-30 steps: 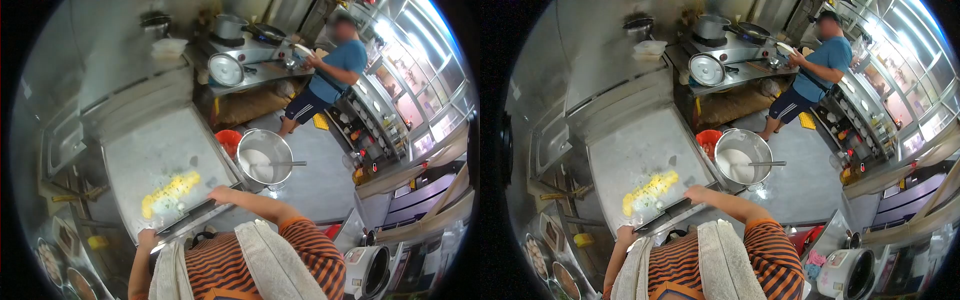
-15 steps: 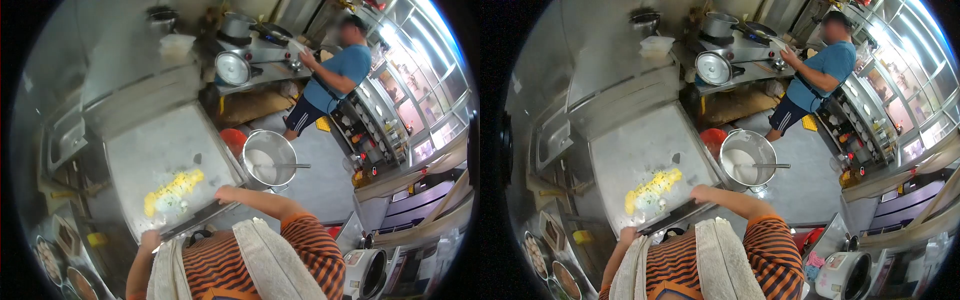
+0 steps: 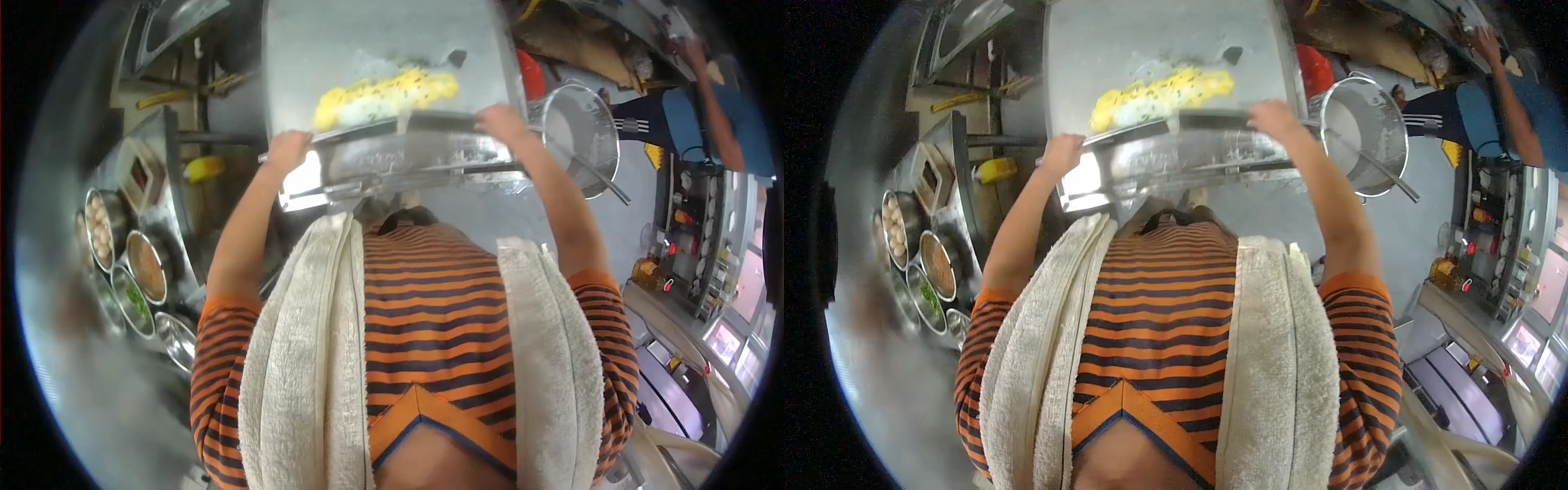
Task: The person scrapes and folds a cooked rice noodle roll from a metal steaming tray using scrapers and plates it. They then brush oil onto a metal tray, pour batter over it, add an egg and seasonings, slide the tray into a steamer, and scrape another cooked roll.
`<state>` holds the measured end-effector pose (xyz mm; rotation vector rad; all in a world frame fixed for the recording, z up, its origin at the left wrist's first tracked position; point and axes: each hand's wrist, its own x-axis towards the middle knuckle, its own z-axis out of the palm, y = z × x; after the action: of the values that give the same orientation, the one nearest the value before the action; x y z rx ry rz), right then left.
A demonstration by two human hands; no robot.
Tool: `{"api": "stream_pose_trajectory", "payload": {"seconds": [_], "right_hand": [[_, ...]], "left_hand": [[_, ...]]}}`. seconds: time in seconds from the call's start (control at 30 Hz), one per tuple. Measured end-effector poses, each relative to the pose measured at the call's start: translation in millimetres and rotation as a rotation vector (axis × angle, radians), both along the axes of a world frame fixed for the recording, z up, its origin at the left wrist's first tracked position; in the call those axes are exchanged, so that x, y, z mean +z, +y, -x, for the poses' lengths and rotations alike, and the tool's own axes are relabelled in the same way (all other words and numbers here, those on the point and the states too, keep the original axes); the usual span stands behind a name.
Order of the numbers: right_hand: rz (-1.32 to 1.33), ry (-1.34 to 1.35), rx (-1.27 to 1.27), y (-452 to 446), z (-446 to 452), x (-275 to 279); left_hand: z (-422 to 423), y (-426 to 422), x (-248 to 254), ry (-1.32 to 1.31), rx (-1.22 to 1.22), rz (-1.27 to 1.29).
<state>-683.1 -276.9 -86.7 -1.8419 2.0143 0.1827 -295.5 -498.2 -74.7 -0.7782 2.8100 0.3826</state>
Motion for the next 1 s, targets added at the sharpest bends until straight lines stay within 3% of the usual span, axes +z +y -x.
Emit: {"api": "stream_pose_trajectory", "payload": {"seconds": [0.17,0.23,0.3,0.37,0.5,0.57,0.6,0.67,0.73,0.8,0.83,0.9,0.93,0.97,1.0], "right_hand": [[-0.022,-0.018,0.108,24,-21,9],[-0.157,0.011,0.146,31,-44,12],[-0.087,-0.075,0.14,13,-31,1],[-0.035,-0.037,-0.069,-12,-19,9],[0.034,0.003,0.034,7,-17,14],[-0.111,0.033,0.068,57,-38,-11],[-0.089,0.013,0.113,81,-56,-8],[0.342,-0.035,0.124,112,-74,-17],[0.344,-0.02,0.098,107,-68,-18],[0.351,-0.019,0.07,92,-57,-23],[0.475,0.07,0.099,75,-48,-33],[0.441,0.192,0.125,19,-14,-49],[0.126,0.298,0.061,-21,1,-40],[0.186,0.214,0.026,-53,26,-41],[-0.006,0.215,-0.072,-92,40,-22]], "left_hand": [[-29,42,6,-0.109,-0.024,-0.124],[-43,54,0,-0.04,-0.126,-0.076],[-35,37,-4,-0.288,-0.009,-0.039],[-28,3,-15,-0.063,0.062,0.031],[-27,11,-9,0.077,0.012,0.008],[-46,48,-7,-0.168,0.035,-0.057],[-58,63,-9,-0.194,-0.018,-0.085],[-68,88,-16,-0.219,-0.087,-0.046],[-63,89,-29,-0.208,-0.062,0.021],[-50,76,-35,-0.252,-0.065,0.144],[-38,60,-36,-0.171,-0.091,0.186],[-9,8,-56,-0.141,-0.087,0.311],[15,-26,-52,-0.19,-0.025,0.221],[28,-70,-64,-0.153,-0.038,0.177],[58,-96,-22,-0.157,0.057,0.121]]}}
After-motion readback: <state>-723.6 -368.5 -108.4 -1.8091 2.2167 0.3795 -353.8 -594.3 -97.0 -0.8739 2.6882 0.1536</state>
